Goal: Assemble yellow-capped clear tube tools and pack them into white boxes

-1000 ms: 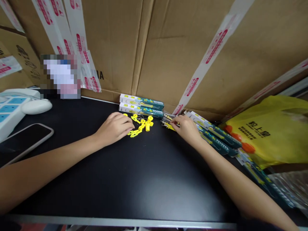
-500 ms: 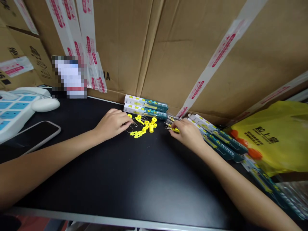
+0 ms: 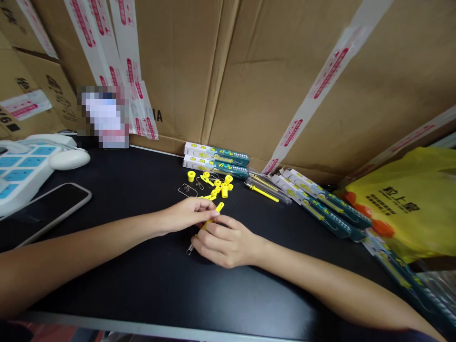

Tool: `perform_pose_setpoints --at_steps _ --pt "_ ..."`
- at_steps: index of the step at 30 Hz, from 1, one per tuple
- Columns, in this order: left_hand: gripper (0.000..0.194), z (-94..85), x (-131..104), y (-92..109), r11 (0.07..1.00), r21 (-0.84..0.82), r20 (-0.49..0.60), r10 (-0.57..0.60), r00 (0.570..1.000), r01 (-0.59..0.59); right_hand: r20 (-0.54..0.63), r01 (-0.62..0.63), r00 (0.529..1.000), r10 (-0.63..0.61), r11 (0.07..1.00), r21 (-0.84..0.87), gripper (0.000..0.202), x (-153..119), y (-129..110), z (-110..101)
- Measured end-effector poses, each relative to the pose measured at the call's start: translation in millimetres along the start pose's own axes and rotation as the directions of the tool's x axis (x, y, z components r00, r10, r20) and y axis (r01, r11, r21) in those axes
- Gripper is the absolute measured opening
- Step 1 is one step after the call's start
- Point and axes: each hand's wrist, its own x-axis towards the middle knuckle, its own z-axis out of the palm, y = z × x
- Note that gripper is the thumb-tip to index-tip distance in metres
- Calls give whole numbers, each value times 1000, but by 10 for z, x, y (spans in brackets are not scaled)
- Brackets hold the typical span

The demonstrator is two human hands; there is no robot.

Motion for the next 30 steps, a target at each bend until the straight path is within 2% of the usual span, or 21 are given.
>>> perform_pose_setpoints --at_steps 3,5,6,8,10,12,14,19,21,27,30 --pt "29 -77 -33 -6 999 -47 -140 -8 990 1 13 -113 994 113 989 97 21 -41 83 42" --pt "28 -164 -83 -21 997 46 -263 64 963 -53 62 -300 954 294 941 158 19 -91 199 96" --pt "28 -214 -113 -28 984 160 -305 120 945 -73 90 -412 911 403 897 158 19 -119 277 134" --pt "27 -309 -174 -41 903 427 -407 242 881 -51 183 -606 794 580 777 169 16 -166 459 228" --pt "27 -380 -219 -53 794 607 -404 320 857 -10 253 -715 698 670 673 188 11 -177 645 336" --pt "27 -418 -239 -74 684 729 -362 379 852 6 306 -764 643 702 616 193 10 -135 795 442" --pt "27 -428 -240 -105 598 801 -319 423 848 2 349 -771 631 693 608 189 10 -50 890 529" --pt "29 -415 -242 -186 435 901 -236 469 851 10 372 -704 685 627 700 117 7 124 958 594" --pt "28 -415 -248 -209 366 930 -201 464 863 20 379 -692 687 621 717 80 7 117 976 564" --pt "26 -409 -251 -242 255 967 -113 462 879 -10 469 -725 620 629 688 35 9 -39 1109 454" --pt "25 -381 -257 -222 219 976 -91 454 886 -12 482 -735 605 634 677 33 9 -57 1134 441"
